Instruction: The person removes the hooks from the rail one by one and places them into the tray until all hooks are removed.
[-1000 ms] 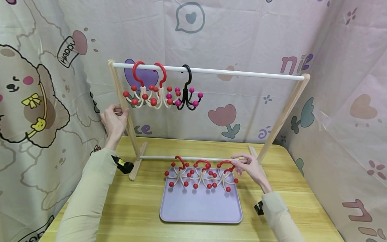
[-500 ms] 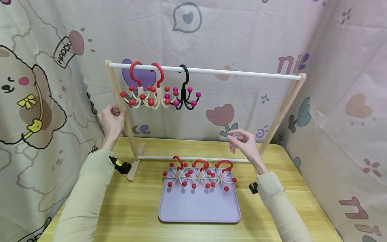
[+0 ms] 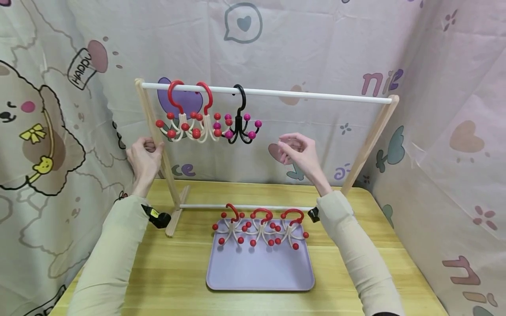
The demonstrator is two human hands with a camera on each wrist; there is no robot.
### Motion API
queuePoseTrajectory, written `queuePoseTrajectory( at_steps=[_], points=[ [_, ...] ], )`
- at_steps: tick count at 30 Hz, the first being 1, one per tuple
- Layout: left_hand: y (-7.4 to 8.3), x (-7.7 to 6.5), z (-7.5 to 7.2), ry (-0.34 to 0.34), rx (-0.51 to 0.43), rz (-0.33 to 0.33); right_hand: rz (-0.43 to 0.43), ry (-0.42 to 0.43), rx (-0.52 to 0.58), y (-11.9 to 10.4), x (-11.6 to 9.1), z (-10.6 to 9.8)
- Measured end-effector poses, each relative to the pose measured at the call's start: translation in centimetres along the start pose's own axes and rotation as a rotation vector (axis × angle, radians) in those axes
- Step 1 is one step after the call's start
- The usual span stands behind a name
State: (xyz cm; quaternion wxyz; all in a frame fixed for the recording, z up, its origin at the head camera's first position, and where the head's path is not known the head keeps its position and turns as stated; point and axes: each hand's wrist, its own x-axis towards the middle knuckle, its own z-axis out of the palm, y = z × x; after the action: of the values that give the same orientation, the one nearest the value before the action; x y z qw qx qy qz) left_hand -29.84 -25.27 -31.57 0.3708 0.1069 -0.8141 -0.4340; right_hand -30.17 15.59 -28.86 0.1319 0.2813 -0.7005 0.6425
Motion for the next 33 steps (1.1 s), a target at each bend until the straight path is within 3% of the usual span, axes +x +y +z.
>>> queuePoseTrajectory(
  at_steps=[9,17,22,33],
  points=[
    [-0.2,0.0,-0.1,0.015,0.01,0.011,-0.013,0.04,0.036,-3.1,4.4,4.6],
    [0.0,-0.1,-0.1,0.015,0.003,0.019,0.012,0.11,0.045,-4.8,6.6,7.6],
    [0.0,-0.1,-0.1,0.018,0.003,0.028,0.05,0.142,-0.028,-5.4,7.4,8.7],
    [-0.1,-0.1,-0.1,0.027,0.0,0.04,-0.031,0.165,-0.129,-5.7,8.4,9.3]
  ],
)
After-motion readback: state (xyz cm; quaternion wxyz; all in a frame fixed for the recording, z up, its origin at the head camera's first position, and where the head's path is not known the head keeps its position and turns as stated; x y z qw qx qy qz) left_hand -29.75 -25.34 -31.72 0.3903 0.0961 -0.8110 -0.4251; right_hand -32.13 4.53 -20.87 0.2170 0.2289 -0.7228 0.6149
